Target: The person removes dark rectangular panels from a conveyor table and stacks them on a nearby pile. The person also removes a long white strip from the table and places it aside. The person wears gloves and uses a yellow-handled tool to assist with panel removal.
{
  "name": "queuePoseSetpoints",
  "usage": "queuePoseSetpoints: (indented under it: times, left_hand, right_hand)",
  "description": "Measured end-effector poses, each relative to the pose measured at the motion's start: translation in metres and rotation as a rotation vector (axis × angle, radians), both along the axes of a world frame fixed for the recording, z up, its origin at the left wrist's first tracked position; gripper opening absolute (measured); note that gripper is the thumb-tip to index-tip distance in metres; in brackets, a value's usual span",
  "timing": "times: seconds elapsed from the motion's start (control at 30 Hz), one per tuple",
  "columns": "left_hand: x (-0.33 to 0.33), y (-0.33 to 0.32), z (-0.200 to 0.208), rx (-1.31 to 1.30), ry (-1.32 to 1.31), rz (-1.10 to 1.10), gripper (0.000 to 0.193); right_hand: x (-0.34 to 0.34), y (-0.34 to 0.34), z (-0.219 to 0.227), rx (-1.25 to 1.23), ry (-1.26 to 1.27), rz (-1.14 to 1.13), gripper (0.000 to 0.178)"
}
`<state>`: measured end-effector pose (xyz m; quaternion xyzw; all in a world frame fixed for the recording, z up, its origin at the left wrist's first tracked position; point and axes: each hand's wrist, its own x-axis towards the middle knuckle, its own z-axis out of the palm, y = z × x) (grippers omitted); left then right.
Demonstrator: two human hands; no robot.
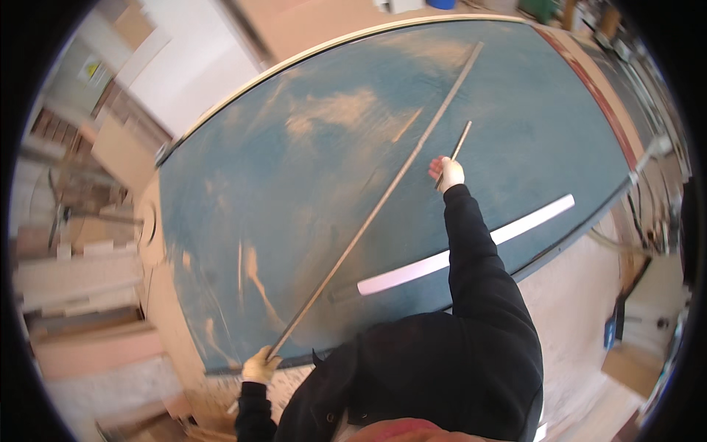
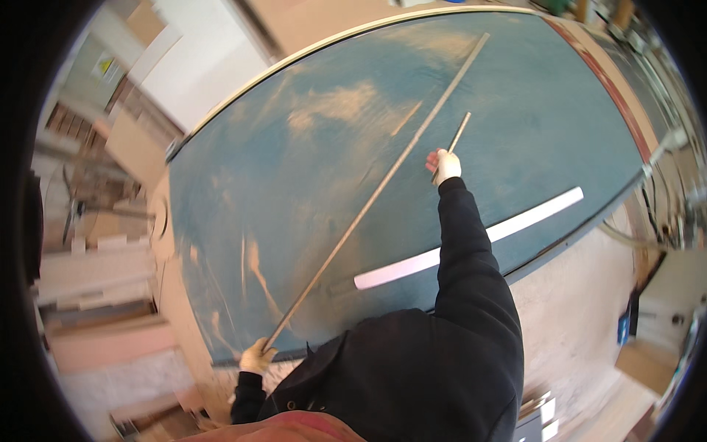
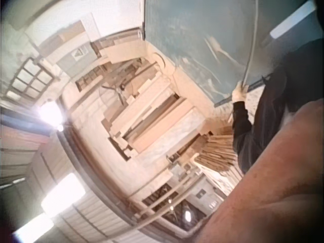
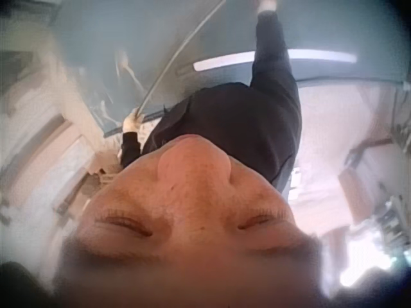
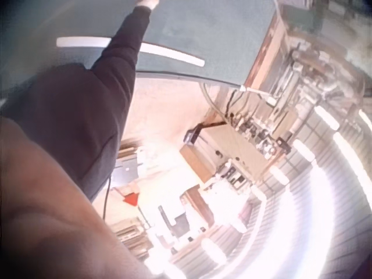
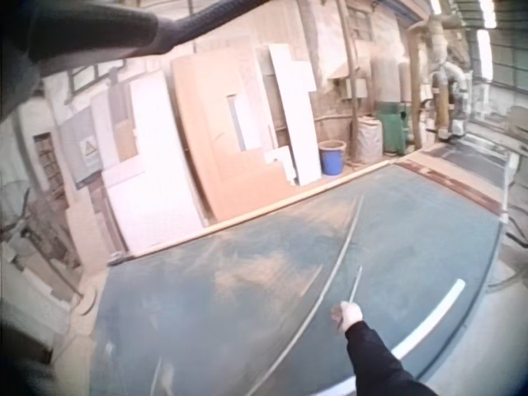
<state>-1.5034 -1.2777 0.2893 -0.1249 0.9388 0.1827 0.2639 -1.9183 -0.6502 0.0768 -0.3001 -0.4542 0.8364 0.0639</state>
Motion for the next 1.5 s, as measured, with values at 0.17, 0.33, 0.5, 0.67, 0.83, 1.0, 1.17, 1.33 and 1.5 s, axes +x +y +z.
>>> queuePoseSetpoints:
  times: [0.17, 0.33, 0.5, 0.67, 0.83, 1.0, 1.17, 1.33, 1.5]
  left_hand:
    - [0.179, -0.063, -0.002, -0.193, -0.092, -0.048, 0.043]
    - [0.288, -0.097, -0.053, -0.223, -0.021, -0.072, 0.038]
    - [0.352, -0.108, -0.016, -0.270, 0.126, 0.191, 0.030]
    - [0.405, -0.151, 0.001, -0.437, 0.143, 0.183, 0.023]
    - [0.505, -0.220, 0.015, -0.446, 0.473, 0.238, 0.023]
    - [0.660, -0.266, 0.037, -0.746, 0.402, 0.496, 0.011]
    - [0.800, -0.290, 0.048, -0.860, 0.474, 0.790, 0.017]
    - [0.905, -0.306, 0.092, -1.138, 0.320, 0.969, 0.018]
    - [0.976, -0.288, 0.160, -1.230, 0.076, 1.256, 0.043]
  right_hand:
    - [-0.019, -0.055, 0.001, -0.677, 0.086, 0.113, 0.060]
    - [0.005, -0.111, 0.028, -0.072, 0.059, 0.375, 0.033]
    - [0.064, -0.157, 0.101, 0.455, -0.093, 0.891, 0.015]
    - [0.142, -0.289, 0.172, 0.896, 0.222, 1.672, 0.022]
    - [0.313, -0.448, 0.181, 0.993, 0.590, 2.172, 0.054]
    - [0.441, -0.555, 0.216, 0.830, 0.333, 2.553, 0.046]
    - [0.537, -0.657, 0.205, 0.662, 0.172, 2.738, 0.037]
    - [0.630, -0.786, 0.209, 1.042, 1.425, 2.846, 0.055]
    - [0.726, -0.918, 0.234, 0.713, 1.714, 2.830, 0.047]
